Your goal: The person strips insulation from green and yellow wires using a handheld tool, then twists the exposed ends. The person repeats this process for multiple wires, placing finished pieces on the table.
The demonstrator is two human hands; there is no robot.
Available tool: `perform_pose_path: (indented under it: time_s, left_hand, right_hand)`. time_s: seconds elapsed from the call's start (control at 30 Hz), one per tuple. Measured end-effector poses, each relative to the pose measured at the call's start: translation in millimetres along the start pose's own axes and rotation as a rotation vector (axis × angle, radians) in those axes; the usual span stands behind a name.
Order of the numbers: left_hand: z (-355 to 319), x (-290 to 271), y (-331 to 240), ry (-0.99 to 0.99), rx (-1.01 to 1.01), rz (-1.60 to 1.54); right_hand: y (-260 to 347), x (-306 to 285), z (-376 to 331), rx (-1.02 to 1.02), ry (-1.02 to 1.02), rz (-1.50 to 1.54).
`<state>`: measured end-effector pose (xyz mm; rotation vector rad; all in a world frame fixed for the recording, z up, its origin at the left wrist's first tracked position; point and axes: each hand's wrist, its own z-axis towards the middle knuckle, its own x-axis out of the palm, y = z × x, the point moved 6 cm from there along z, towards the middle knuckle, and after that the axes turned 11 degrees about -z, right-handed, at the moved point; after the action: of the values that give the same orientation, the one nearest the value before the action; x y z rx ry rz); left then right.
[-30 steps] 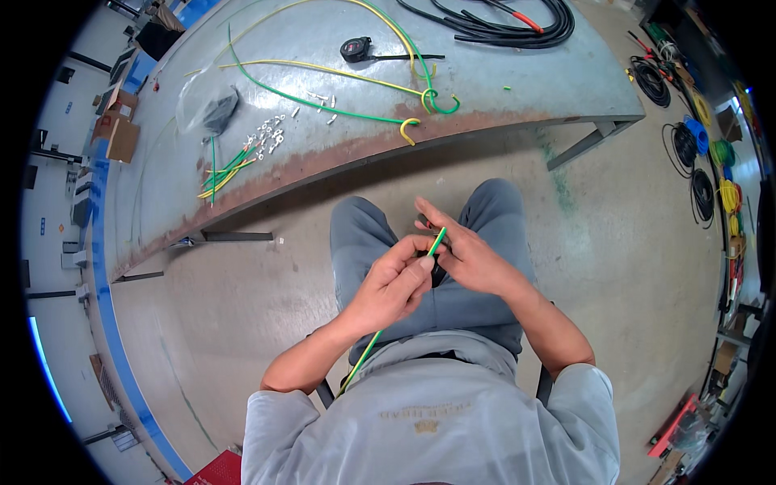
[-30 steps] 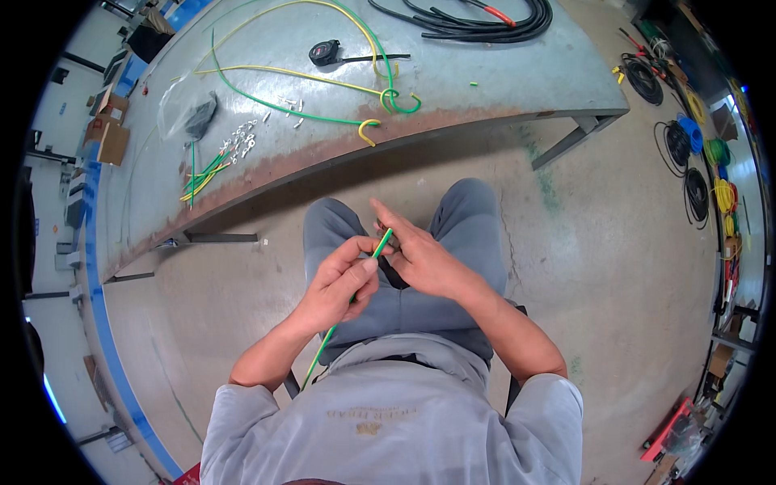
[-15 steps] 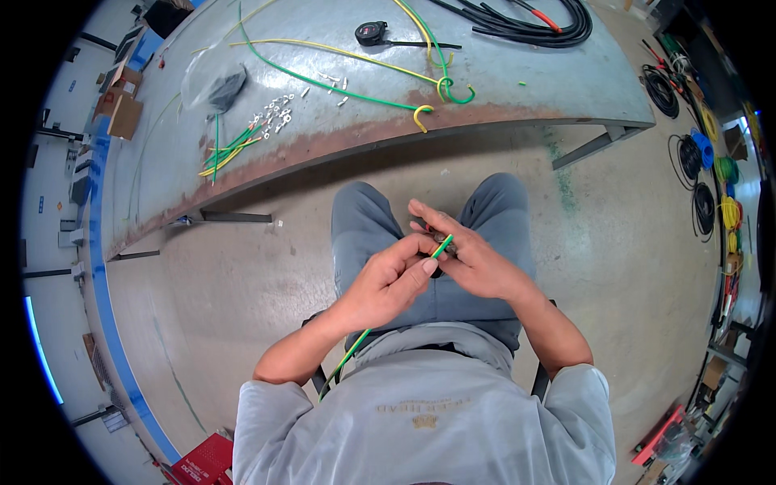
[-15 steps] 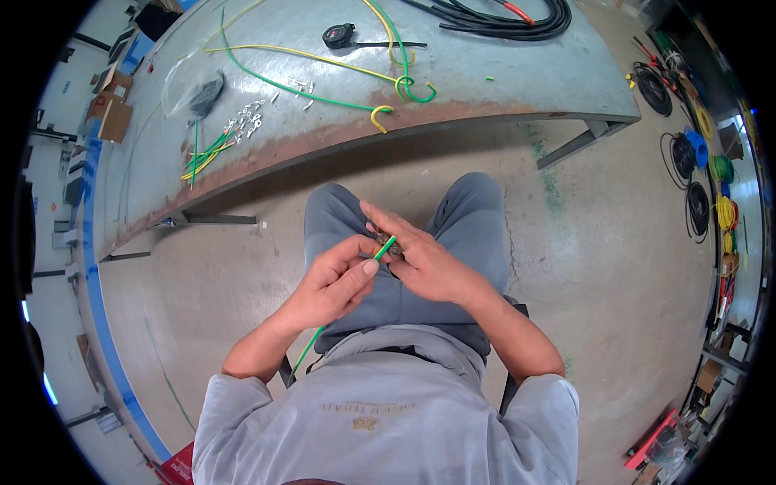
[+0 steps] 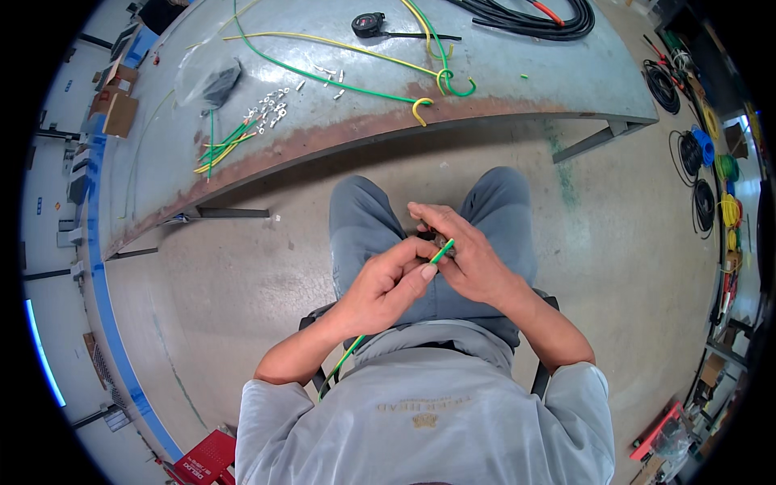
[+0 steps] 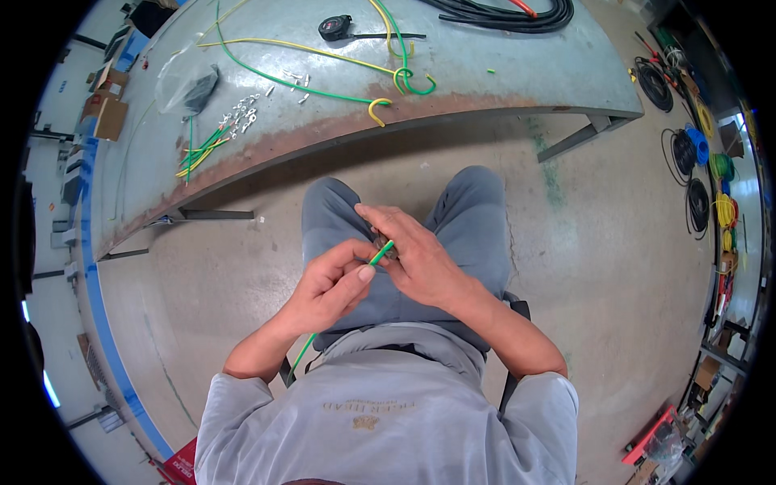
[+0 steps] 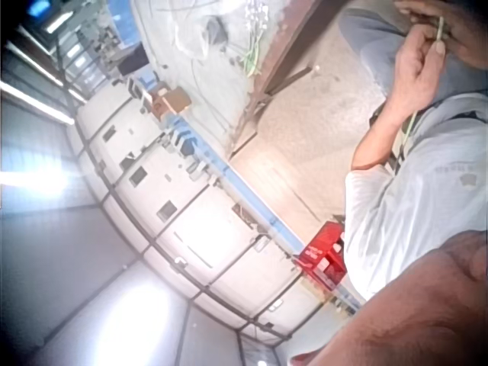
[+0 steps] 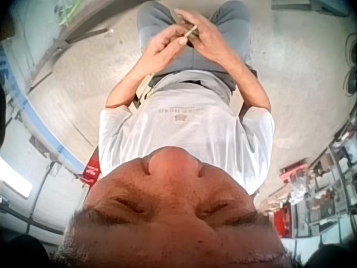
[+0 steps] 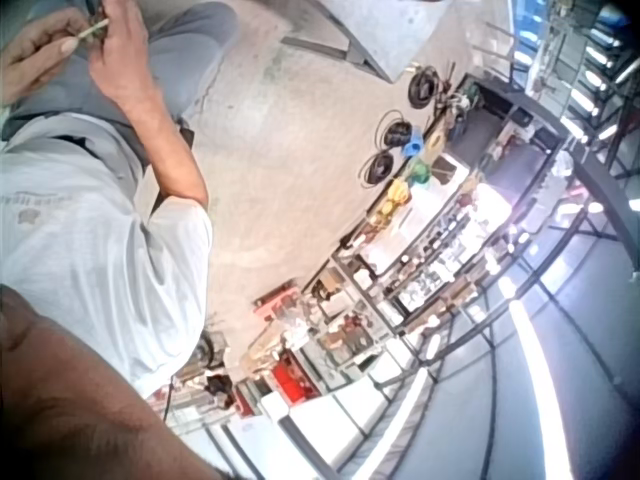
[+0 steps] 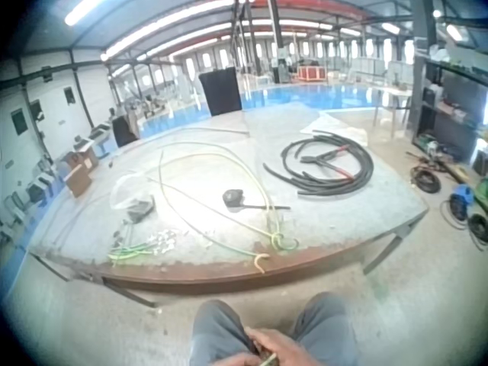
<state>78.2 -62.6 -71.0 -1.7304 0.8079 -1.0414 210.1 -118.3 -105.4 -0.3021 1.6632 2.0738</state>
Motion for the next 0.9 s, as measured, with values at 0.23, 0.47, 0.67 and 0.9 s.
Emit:
perform_pose_path:
  time_s: [0.23, 0.47, 0.67, 0.9]
  left_hand:
    - [-3.9, 3.3, -4.3, 0.039, 0.027, 0.047]
    - [-4.7, 2.6, -2.9, 0.035, 0.073, 0.018]
    - [-4.9, 2.6, -1.0, 0.052, 0.07, -0.009]
    - [-7.1, 0.8, -1.2, 0.022, 0.027, -0.028]
  right_hand:
    - [6.3, -5.3, 3.3, -0.051, -0.095, -0.073]
    - [8.3, -2.7, 2.8, -0.055, -0.123, -0.043]
    - [10.7, -2.1, 1.8, -0.016, -0.088, 0.02]
    - [8.3, -3.2, 1.7, -0.037, -0.128, -0.114]
